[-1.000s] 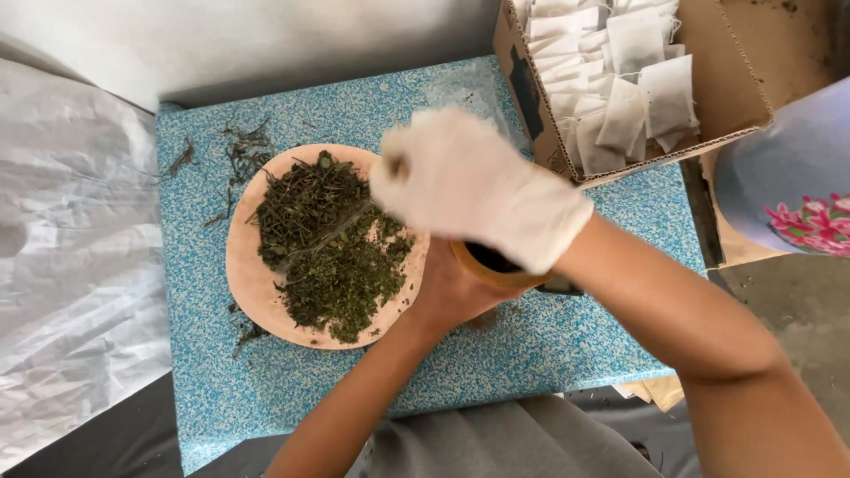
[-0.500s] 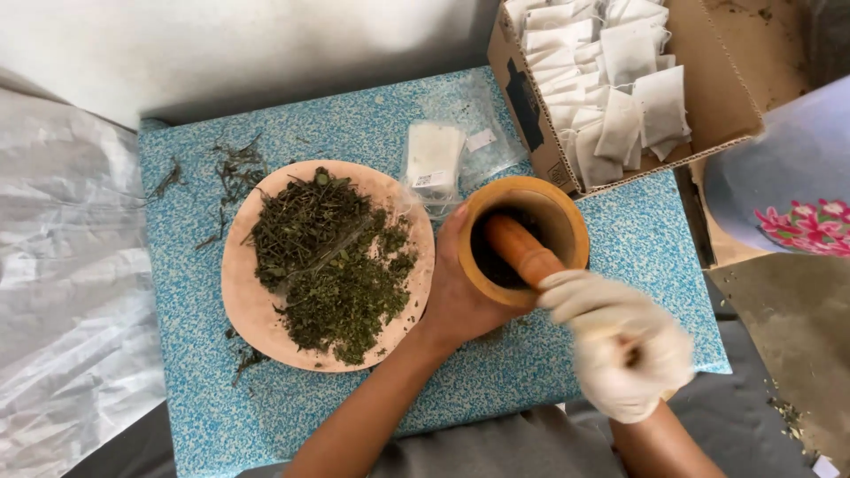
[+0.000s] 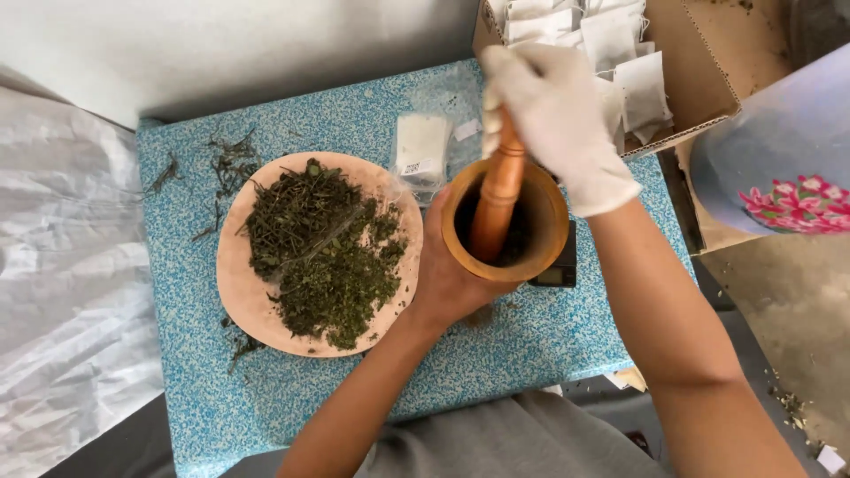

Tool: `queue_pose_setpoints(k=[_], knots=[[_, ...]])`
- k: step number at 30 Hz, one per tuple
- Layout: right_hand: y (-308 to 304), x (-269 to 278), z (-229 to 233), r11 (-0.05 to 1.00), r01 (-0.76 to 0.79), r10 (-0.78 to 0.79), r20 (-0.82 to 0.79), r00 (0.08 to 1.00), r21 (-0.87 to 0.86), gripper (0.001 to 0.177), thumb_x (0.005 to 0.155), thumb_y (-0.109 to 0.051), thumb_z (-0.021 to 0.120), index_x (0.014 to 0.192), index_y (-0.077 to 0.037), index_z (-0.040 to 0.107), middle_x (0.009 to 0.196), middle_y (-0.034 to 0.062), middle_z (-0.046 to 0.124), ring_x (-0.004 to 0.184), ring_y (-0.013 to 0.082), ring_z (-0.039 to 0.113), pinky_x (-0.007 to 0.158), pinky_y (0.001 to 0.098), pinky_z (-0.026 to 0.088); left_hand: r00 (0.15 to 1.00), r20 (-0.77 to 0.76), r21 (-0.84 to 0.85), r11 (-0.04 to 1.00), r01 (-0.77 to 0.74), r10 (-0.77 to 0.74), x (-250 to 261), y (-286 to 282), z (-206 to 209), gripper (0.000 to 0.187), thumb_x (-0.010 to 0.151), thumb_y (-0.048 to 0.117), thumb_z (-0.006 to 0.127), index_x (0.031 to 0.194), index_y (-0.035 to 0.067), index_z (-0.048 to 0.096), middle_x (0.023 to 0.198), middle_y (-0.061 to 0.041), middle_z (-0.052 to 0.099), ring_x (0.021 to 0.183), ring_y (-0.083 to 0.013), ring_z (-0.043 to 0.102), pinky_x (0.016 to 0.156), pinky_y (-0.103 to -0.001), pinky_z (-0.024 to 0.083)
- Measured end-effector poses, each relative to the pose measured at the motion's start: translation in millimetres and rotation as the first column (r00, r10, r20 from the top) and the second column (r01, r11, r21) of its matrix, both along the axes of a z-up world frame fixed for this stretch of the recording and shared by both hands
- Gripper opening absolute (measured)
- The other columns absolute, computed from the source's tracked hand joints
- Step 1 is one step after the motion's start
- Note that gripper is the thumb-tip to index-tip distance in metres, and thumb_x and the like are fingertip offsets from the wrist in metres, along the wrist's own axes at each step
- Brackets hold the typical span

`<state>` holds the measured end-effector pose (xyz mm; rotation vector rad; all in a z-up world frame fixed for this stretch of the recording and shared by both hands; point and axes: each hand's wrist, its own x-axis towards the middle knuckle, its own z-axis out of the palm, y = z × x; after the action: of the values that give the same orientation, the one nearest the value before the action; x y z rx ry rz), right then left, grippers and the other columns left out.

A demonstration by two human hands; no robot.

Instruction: Sorting through dried tea leaves on a plate to remove debris and then grinding them into a powder using a wooden mortar and pestle.

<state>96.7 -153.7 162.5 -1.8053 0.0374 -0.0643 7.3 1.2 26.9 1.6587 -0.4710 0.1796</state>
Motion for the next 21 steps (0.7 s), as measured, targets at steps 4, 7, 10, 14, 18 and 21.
queue_pose_setpoints(k=[4,7,10,14,18,21], knots=[[53,-1,18,0.928,-0.185,0.14,-0.158,0.977,-0.323,0.035,0.12,-0.029,0.056,0.093,-0.011,0.069,0.069,0.0008,0.068,0.051,0.0095,0.058,0.045,0.0236,0.051,0.986,-0.156,0.026,0.998,-0.06,0.063,-7,-5,13,0.126,0.061,0.045,0.104,0.157,0.002,0.035,0.155,-0.018,0.055,0.142,-0.0328,0.062,0.121,-0.045,0.051],[69,-20,3,0.682,-0.228,0.305,-0.013,0.952,-0.695,0.038,0.119,-0.036,0.054,0.093,-0.016,0.072,0.067,-0.0049,0.068,0.049,0.0096,0.057,0.043,0.0294,0.047,0.989,-0.149,-0.02,1.0,0.009,-0.012,-4,-3,5,0.097,0.068,0.037,0.1,0.147,0.004,0.053,0.138,-0.013,0.073,0.13,-0.0299,0.072,0.112,-0.043,0.06],[73,-64,-14,0.499,-0.041,0.472,0.232,0.85,-0.866,0.046,0.119,-0.04,0.058,0.08,-0.018,0.065,0.061,-0.0028,0.061,0.047,0.0171,0.061,0.04,0.0377,0.047,0.999,-0.016,-0.174,0.984,0.036,-0.04,-14,-10,-32,0.082,0.085,0.031,0.091,0.154,0.005,0.055,0.144,-0.016,0.074,0.136,-0.0323,0.072,0.117,-0.047,0.06],[45,-118,-34,0.63,0.04,0.494,0.44,0.75,-0.775,0.041,0.104,-0.027,0.065,0.067,-0.016,0.055,0.056,0.0029,0.051,0.054,0.0309,0.067,0.046,0.0375,0.054,0.98,-0.2,-0.735,0.658,-0.164,0.021,-15,-35,-82,0.085,0.109,0.041,0.065,0.174,-0.003,0.032,0.156,-0.018,0.064,0.122,-0.0154,0.075,0.116,-0.036,0.055],[9,-143,-65,0.849,-0.173,0.443,0.495,0.747,-0.499,0.014,0.097,-0.017,0.073,0.091,-0.008,0.081,0.106,0.0065,0.083,0.094,0.0299,0.084,0.077,0.0404,0.07,0.974,0.218,-0.187,0.982,-0.015,0.056,10,-10,-115,0.145,0.072,0.066,0.101,0.179,0.0,0.028,0.173,-0.026,0.04,0.161,-0.0413,0.046,0.137,-0.053,0.033],[14,-137,-64,0.984,0.057,0.063,0.636,0.769,-0.166,0.016,0.105,-0.009,0.062,0.091,-0.005,0.067,0.093,0.0107,0.069,0.08,0.0298,0.072,0.069,0.042,0.065,0.93,0.29,-0.165,0.969,-0.184,0.226,-4,-11,-68,0.142,0.063,0.062,0.106,0.172,0.0,0.04,0.167,-0.027,0.049,0.156,-0.0441,0.055,0.138,-0.051,0.039]])
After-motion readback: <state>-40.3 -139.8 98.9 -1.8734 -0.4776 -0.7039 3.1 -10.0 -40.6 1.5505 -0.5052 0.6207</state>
